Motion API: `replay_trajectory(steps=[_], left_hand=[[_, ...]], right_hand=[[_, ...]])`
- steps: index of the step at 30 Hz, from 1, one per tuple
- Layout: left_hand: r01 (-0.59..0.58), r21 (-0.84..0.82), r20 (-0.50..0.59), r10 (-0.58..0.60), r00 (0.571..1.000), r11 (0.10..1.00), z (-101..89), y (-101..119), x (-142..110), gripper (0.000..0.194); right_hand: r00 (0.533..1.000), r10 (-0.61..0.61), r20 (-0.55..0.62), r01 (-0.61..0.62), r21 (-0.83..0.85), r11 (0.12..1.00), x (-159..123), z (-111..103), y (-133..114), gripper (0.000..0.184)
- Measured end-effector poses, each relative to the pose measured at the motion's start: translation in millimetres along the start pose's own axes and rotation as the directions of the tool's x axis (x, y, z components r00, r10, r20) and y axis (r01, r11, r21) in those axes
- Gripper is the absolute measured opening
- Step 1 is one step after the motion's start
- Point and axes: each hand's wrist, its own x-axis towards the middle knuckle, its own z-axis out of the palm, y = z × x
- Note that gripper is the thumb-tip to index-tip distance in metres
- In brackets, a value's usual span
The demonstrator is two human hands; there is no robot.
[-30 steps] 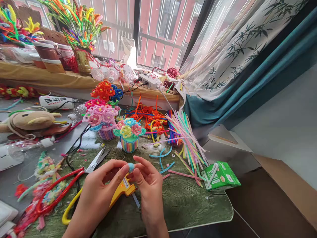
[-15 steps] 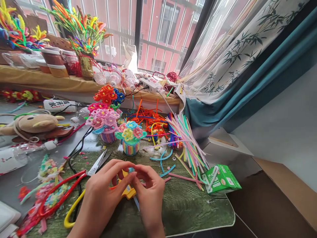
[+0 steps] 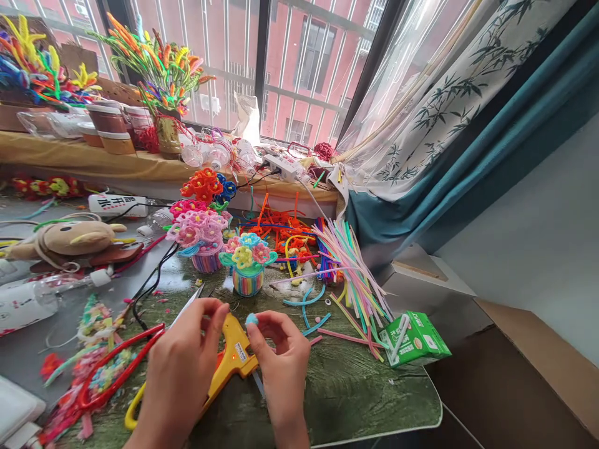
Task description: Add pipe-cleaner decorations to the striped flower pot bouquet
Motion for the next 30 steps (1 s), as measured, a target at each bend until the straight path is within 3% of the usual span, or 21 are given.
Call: replay_trajectory(steps=[4, 7, 9, 11, 14, 16, 24, 30], left_hand=[[0.191, 0.276, -0.068, -0.179, 0.982, 0.942, -18.6, -26, 2, 0.044], [0.131, 0.376, -0.122, -0.092, 0.988, 0.917, -22.8, -32, 4, 0.044], [-0.042, 0.29, -0.102, 0.074, 0.992, 0.956, -18.9, -28, 6, 0.043], [-0.197, 0.106, -0.058, 0.204, 0.977, 0.975, -12.6, -19, 7, 0.041], [-0.287, -0.162, -0.028, 0.286, 0.958, 0.944, -5.1, 0, 7, 0.026], [-0.3, -0.247, -0.044, 0.299, 0.953, 0.922, -2.7, 11, 5, 0.021], [-0.277, -0.273, -0.09, 0.262, 0.961, 0.921, -4.2, 26, -1, 0.015], [-0.082, -0.201, -0.055, 0.072, 0.996, 0.976, -2.5, 21, 0, 0.029]], right_hand=[[0.994, 0.1, 0.04, -0.107, 0.247, 0.963, 6, -7, 2, 0.028], [0.983, 0.143, 0.111, -0.174, 0.36, 0.917, 9, -9, -1, 0.037], [0.98, 0.154, 0.124, -0.192, 0.416, 0.889, 9, -8, -4, 0.042], [0.978, 0.163, 0.132, -0.205, 0.45, 0.869, 9, -5, -7, 0.041], [0.977, 0.159, 0.144, -0.209, 0.471, 0.857, 7, -1, -9, 0.034], [0.98, 0.141, 0.142, -0.192, 0.471, 0.861, 6, 0, -9, 0.032], [0.983, 0.112, 0.145, -0.163, 0.419, 0.893, 4, 0, -6, 0.029], [0.982, 0.159, 0.102, -0.189, 0.457, 0.869, 4, 1, -8, 0.035]])
